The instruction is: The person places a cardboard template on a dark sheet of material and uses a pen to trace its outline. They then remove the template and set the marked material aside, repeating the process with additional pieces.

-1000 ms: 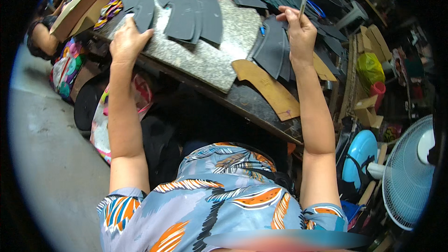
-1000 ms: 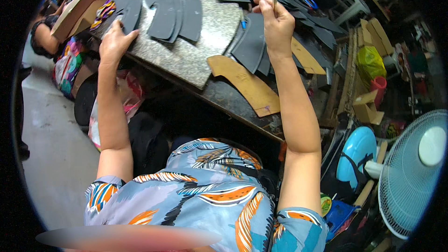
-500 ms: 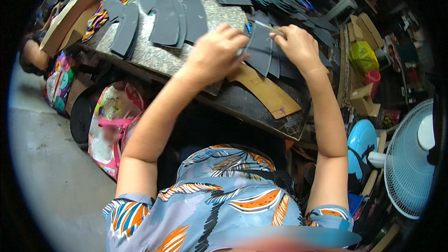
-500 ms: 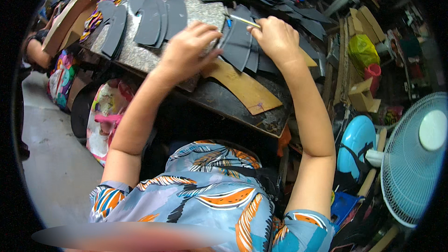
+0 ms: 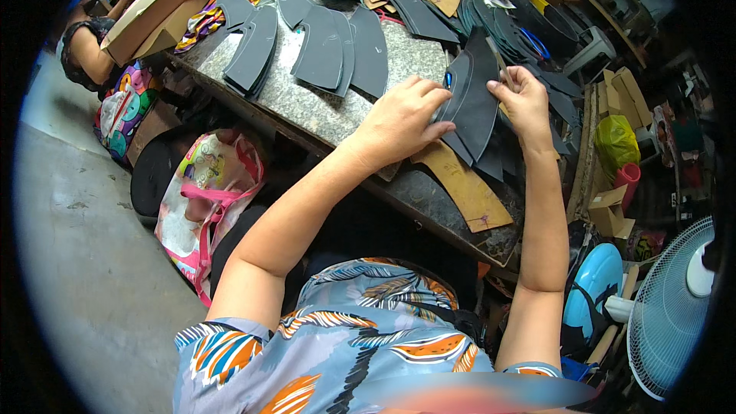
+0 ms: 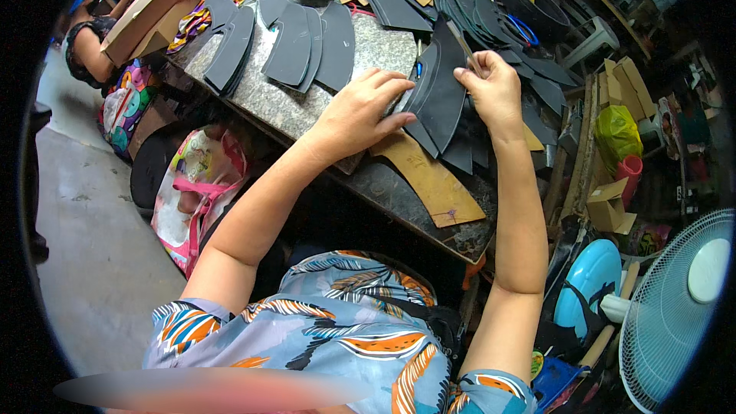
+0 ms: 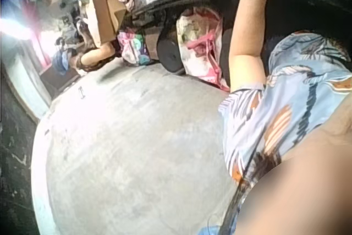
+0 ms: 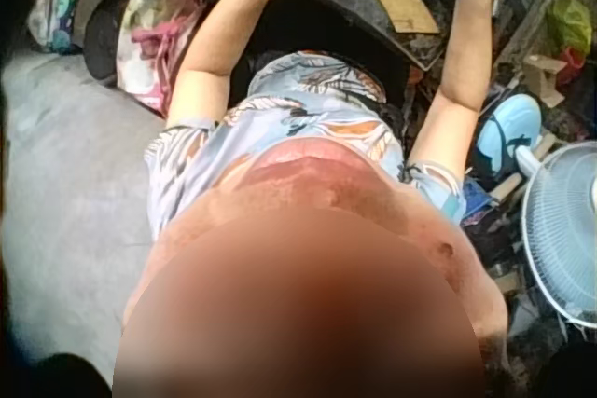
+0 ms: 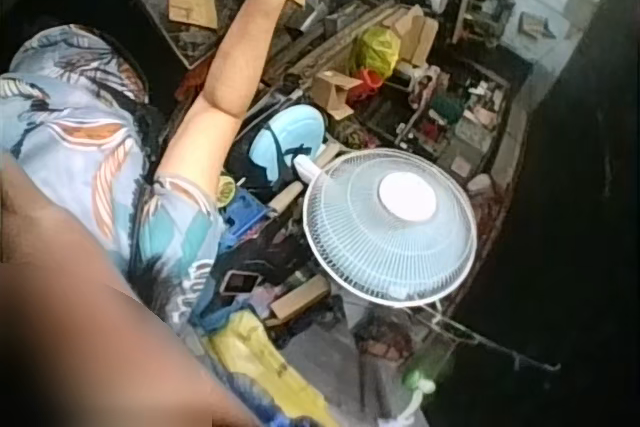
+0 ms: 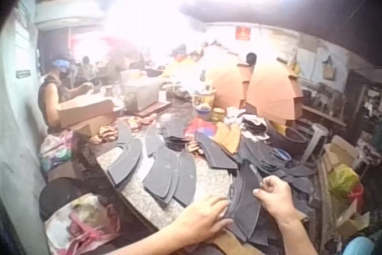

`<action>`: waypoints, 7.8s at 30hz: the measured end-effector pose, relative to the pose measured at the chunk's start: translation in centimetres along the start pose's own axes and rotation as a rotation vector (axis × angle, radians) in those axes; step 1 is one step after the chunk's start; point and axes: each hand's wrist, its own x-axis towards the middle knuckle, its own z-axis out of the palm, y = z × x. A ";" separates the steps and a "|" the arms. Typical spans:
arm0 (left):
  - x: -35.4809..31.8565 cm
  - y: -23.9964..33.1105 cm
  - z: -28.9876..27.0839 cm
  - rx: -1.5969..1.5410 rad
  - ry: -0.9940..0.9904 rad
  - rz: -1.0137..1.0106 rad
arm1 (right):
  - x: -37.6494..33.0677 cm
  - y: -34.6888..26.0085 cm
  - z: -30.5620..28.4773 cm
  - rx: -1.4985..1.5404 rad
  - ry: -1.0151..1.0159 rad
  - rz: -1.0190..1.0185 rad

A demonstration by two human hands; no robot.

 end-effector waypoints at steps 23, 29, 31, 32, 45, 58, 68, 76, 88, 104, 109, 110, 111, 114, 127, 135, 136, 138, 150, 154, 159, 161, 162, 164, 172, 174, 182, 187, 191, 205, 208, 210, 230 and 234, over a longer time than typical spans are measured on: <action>0.2 -2.2 -1.4 -1.193 0.174 -0.672 | -0.1 -0.9 0.9 -0.788 -0.050 0.096; -0.2 -2.3 -1.6 -1.177 0.157 -0.698 | -0.5 -0.3 2.4 -0.777 0.000 0.039; -0.2 -2.4 -1.7 -1.171 0.160 -0.705 | 0.4 0.1 2.0 -0.614 0.048 0.039; -0.2 -2.5 -1.7 -1.166 0.163 -0.719 | 0.8 0.2 1.7 -0.358 0.086 -0.027; 0.2 -2.0 -1.4 -1.268 0.274 -0.848 | -0.1 -1.2 2.9 0.500 0.060 0.103; 0.3 -2.0 -2.1 -1.315 0.224 -0.926 | -1.8 -3.2 5.1 0.505 -0.009 0.130; 0.2 -1.3 -2.0 -1.018 0.069 -0.647 | -1.9 -3.5 5.4 0.457 -0.012 0.173; 0.2 -1.8 -2.1 -1.234 0.094 -0.705 | -1.7 -3.2 4.8 0.276 -0.264 0.241; -0.1 -2.1 -2.8 -1.364 0.065 -0.718 | -1.6 -2.8 3.7 0.554 -0.277 0.321; -1.2 -2.5 -2.9 -1.441 0.080 -0.648 | -1.4 -1.9 4.3 0.530 -0.272 0.322; -0.9 -2.2 -3.4 -1.563 0.044 -0.630 | -1.4 -1.6 4.5 0.520 -0.267 0.313; -0.8 -2.1 -3.4 -1.582 0.052 -0.657 | -1.4 -1.7 4.4 0.516 -0.251 0.323; -0.7 -1.9 -3.4 -1.602 0.059 -0.683 | -1.4 -1.8 4.3 0.507 -0.289 0.323; -0.5 -1.1 -2.7 -1.426 0.085 -0.738 | -1.4 -2.3 4.1 0.465 -0.345 0.317; -0.4 -1.4 -2.6 -1.259 0.018 -0.699 | -1.9 -3.7 4.7 0.351 -0.195 0.107; -0.4 -1.0 -1.9 -1.246 0.150 -0.669 | -1.1 -2.2 2.4 0.198 -0.077 -0.100; -0.6 -1.0 -2.1 -1.255 0.162 -0.692 | -0.7 -1.9 1.7 0.099 -0.010 -0.083; -0.6 -1.1 -2.3 -1.282 0.183 -0.695 | -0.1 -1.5 0.6 -0.154 0.031 0.005; -0.6 -1.1 -2.3 -1.236 0.141 -0.699 | -1.3 -1.7 2.9 -1.005 -0.088 -0.046; -0.6 -1.0 -2.2 -1.274 0.181 -0.690 | -0.5 -0.3 2.3 -0.752 -0.073 0.034; -0.5 -1.0 -2.2 -1.218 0.188 -0.711 | 0.8 0.4 1.4 0.024 0.119 -0.041; -0.5 -1.0 -2.2 -1.219 0.170 -0.680 | 0.5 0.1 0.6 0.297 0.179 -0.004; -0.5 -1.0 -2.1 -1.218 0.169 -0.666 | 0.5 -0.2 0.5 0.441 0.181 0.020; -0.4 -0.9 -1.9 -1.201 0.163 -0.679 | 0.2 -0.8 0.5 0.503 0.164 0.052; 0.0 -0.4 -1.7 -0.991 -0.012 -0.566 | -2.0 -2.3 7.1 0.187 0.177 -0.198; -0.2 -0.2 -1.8 -1.016 -0.022 -0.542 | -1.9 -2.3 7.1 0.179 0.132 -0.224; -0.4 -1.0 -2.2 -1.219 0.166 -0.669 | -0.1 -0.7 -0.5 -0.773 0.083 0.040; -0.5 -1.1 -2.3 -1.232 0.198 -0.694 | -0.6 -1.4 -0.4 -1.018 0.017 0.154; -0.5 -1.1 -2.2 -1.238 0.187 -0.691 | -0.7 -1.9 -0.2 -1.010 -0.070 0.163; -0.6 -1.0 -2.2 -1.247 0.182 -0.671 | -1.3 -2.1 2.4 -0.971 -0.069 0.061; -0.7 -1.0 -2.2 -1.238 0.160 -0.656 | -1.0 -2.3 2.2 -0.977 -0.031 0.111; -0.6 -1.0 -2.1 -1.207 0.161 -0.647 | -1.1 -2.6 2.0 -0.947 -0.022 0.095; -0.7 -0.8 -2.0 -1.105 0.057 -0.577 | -2.3 -3.9 5.7 0.581 -0.033 -0.081; -0.6 -1.0 -2.3 -1.174 0.148 -0.621 | -2.0 -3.3 4.2 0.450 -0.058 0.007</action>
